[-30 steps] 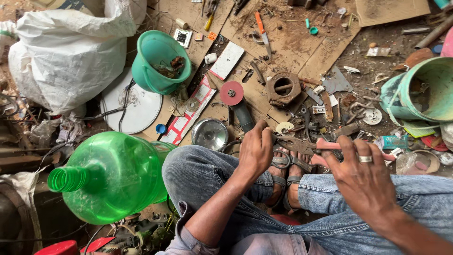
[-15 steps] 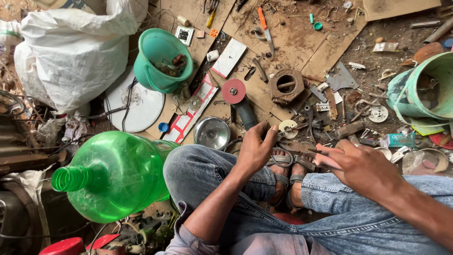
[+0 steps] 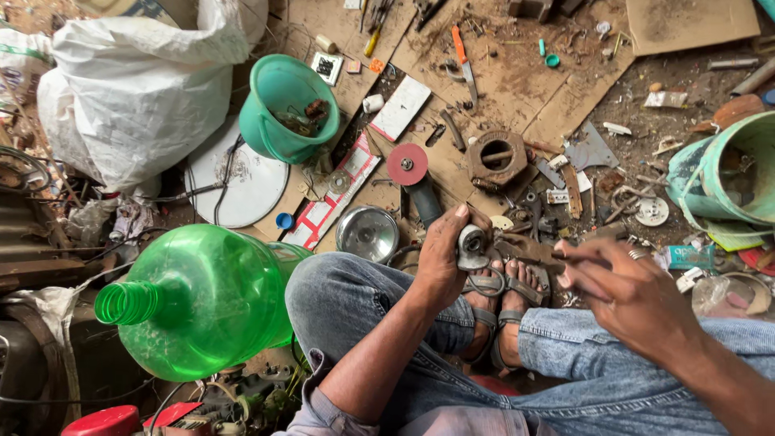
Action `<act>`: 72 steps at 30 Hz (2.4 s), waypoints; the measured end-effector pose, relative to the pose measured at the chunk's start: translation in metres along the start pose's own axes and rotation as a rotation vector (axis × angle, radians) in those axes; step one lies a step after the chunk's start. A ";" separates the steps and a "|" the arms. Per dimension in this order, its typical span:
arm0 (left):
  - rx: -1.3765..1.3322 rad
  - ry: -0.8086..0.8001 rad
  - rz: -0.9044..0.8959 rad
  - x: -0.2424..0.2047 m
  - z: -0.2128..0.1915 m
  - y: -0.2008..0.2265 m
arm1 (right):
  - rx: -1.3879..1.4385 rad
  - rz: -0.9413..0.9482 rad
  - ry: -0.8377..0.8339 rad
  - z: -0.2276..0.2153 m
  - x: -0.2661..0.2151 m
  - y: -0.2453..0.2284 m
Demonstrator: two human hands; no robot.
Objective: The person sits on the floor and uses a hammer and pliers to repair small metal parts. They repeatedly strike components on a wooden block and manipulate them with pliers, handling several small metal pieces one at a time.
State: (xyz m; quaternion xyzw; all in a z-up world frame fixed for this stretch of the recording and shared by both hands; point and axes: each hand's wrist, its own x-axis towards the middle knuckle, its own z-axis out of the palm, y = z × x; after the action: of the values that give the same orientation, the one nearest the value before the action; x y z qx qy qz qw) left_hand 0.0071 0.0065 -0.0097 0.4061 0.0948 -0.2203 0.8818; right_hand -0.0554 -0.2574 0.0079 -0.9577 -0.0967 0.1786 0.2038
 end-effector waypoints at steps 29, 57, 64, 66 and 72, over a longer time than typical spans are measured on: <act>0.747 0.199 0.352 -0.005 0.008 -0.010 | -0.672 -0.080 0.272 -0.025 -0.007 -0.042; 0.948 0.327 0.326 -0.007 -0.028 -0.070 | -0.738 -0.184 0.181 -0.004 0.001 -0.027; 0.909 0.465 0.284 0.001 -0.007 -0.067 | -0.300 -0.149 0.463 0.096 0.022 0.052; 0.868 0.451 0.235 -0.002 0.001 -0.056 | -0.405 -0.229 0.449 0.103 0.032 0.066; 0.762 0.469 0.520 0.008 -0.002 -0.073 | -0.518 -0.009 0.165 0.041 0.003 0.013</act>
State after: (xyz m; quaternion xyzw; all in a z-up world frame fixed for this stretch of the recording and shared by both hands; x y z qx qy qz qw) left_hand -0.0201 -0.0360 -0.0631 0.7470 0.0988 0.0840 0.6521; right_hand -0.0668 -0.2542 -0.0334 -0.9888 -0.1266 0.0683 -0.0401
